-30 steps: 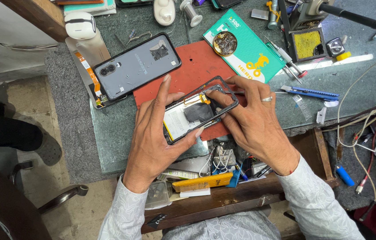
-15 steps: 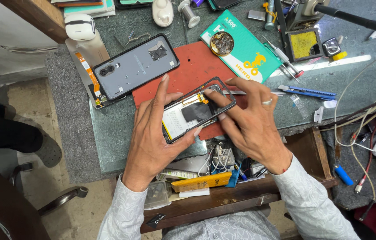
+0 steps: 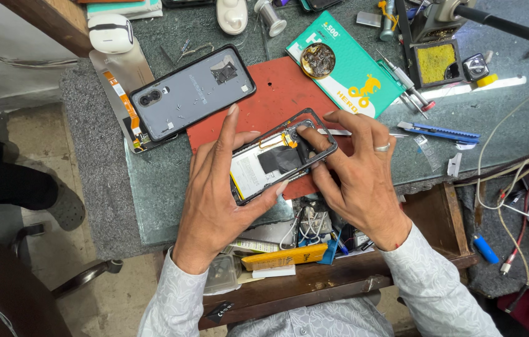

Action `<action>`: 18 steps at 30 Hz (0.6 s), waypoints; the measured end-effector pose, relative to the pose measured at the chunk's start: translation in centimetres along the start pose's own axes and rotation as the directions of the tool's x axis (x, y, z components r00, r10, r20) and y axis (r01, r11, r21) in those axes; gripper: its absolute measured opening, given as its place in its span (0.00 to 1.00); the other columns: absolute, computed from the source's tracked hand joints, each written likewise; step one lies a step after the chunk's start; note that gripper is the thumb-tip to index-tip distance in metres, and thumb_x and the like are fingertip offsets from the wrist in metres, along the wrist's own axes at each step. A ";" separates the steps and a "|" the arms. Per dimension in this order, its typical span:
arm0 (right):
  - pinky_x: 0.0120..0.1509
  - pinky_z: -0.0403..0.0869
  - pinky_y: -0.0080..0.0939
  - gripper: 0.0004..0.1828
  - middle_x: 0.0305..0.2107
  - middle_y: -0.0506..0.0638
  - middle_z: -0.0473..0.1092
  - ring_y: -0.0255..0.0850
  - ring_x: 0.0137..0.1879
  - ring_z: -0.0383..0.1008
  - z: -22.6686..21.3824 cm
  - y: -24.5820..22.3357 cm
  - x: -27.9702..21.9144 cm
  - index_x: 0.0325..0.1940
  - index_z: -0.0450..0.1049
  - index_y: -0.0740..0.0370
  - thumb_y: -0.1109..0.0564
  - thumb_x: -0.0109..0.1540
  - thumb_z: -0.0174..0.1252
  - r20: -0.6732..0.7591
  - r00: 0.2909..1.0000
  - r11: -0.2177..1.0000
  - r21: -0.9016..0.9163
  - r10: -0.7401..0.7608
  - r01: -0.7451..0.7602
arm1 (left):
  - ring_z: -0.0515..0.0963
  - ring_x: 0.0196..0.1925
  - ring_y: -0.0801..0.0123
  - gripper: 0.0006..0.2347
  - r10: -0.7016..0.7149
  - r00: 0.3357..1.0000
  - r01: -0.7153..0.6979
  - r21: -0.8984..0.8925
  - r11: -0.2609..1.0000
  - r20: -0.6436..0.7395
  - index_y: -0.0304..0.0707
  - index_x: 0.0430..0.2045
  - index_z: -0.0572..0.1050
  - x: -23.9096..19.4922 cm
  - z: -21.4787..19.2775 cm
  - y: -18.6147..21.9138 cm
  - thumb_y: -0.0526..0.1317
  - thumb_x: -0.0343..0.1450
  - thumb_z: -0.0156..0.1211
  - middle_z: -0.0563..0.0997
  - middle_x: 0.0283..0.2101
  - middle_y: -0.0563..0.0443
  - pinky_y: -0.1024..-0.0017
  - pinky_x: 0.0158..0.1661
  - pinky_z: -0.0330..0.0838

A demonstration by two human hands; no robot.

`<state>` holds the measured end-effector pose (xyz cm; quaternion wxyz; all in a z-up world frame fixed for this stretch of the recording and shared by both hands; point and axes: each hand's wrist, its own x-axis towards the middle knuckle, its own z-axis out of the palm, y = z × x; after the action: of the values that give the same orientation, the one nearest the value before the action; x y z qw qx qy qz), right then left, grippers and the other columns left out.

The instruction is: The person uses a screwdriver and tweezers to remove screws and small components from a disassembled smartphone. They then place a black gasket into the phone frame, reassemble the device, and press the edges to secure the casing.

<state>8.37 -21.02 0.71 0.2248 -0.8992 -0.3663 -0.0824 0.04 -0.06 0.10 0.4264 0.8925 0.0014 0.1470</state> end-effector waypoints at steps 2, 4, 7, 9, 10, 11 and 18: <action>0.68 0.58 0.56 0.24 0.59 0.54 0.62 0.52 0.65 0.58 0.1 0.0 0.0 0.63 0.75 0.50 0.57 0.61 0.62 0.012 1.000 0.999 -0.038 0.003 -0.002 | 0.75 0.60 0.56 0.46 -0.006 1.000 0.006 -0.002 1.000 0.004 0.32 0.73 0.50 0.1 0.0 0.0 0.45 0.63 0.77 0.79 0.58 0.45 0.58 0.64 0.64; 0.66 0.57 0.56 0.24 0.58 0.53 0.62 0.51 0.65 0.58 0.2 0.1 0.0 0.63 0.75 0.50 0.57 0.61 0.62 0.026 1.000 0.998 -0.061 0.003 -0.002 | 0.75 0.60 0.56 0.46 -0.022 1.000 0.023 -0.007 1.000 0.011 0.32 0.73 0.50 0.1 0.0 0.0 0.45 0.63 0.77 0.79 0.58 0.45 0.59 0.63 0.64; 0.65 0.57 0.56 0.25 0.56 0.53 0.62 0.50 0.65 0.59 0.3 0.2 0.0 0.64 0.75 0.50 0.56 0.62 0.62 0.034 0.999 0.998 -0.069 -0.006 0.008 | 0.75 0.59 0.56 0.46 -0.026 1.000 0.026 -0.006 1.000 0.015 0.31 0.73 0.50 0.2 0.0 0.1 0.45 0.63 0.77 0.79 0.58 0.45 0.58 0.63 0.64; 0.66 0.57 0.57 0.25 0.55 0.52 0.62 0.50 0.65 0.59 0.4 0.2 0.0 0.64 0.75 0.51 0.56 0.62 0.61 0.024 1.000 0.997 -0.073 -0.018 0.020 | 0.75 0.59 0.56 0.46 -0.027 1.000 0.027 -0.004 1.000 0.013 0.32 0.73 0.50 0.2 0.0 0.1 0.45 0.63 0.77 0.79 0.58 0.46 0.58 0.63 0.64; 0.66 0.57 0.56 0.25 0.54 0.53 0.62 0.50 0.64 0.59 0.5 0.2 0.0 0.64 0.75 0.51 0.56 0.61 0.62 0.031 0.999 0.998 -0.067 -0.007 0.009 | 0.75 0.59 0.56 0.46 -0.026 1.000 0.026 -0.003 1.000 0.012 0.32 0.73 0.50 0.3 -0.1 0.2 0.45 0.63 0.77 0.79 0.58 0.46 0.59 0.63 0.64; 0.65 0.58 0.56 0.25 0.53 0.53 0.62 0.50 0.63 0.60 0.5 0.3 -0.1 0.64 0.75 0.51 0.56 0.61 0.62 0.040 0.999 0.998 -0.060 0.005 -0.002 | 0.75 0.59 0.56 0.46 -0.028 1.000 0.028 -0.004 1.000 0.014 0.31 0.73 0.50 0.3 0.0 0.3 0.45 0.63 0.77 0.79 0.58 0.46 0.59 0.63 0.64; 0.71 0.62 0.51 0.24 0.56 0.55 0.63 0.51 0.65 0.60 0.6 0.4 -0.4 0.65 0.75 0.54 0.62 0.63 0.60 -0.091 0.996 0.999 0.038 -0.008 0.011 | 0.75 0.60 0.56 0.46 -0.041 0.999 0.041 -0.025 0.999 0.020 0.31 0.73 0.49 0.4 -0.2 0.2 0.44 0.63 0.77 0.79 0.59 0.46 0.59 0.63 0.64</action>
<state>8.35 -21.19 -0.10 0.2580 -0.8883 -0.3615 -0.1173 0.32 0.00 0.50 0.4407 0.8882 0.0137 0.1295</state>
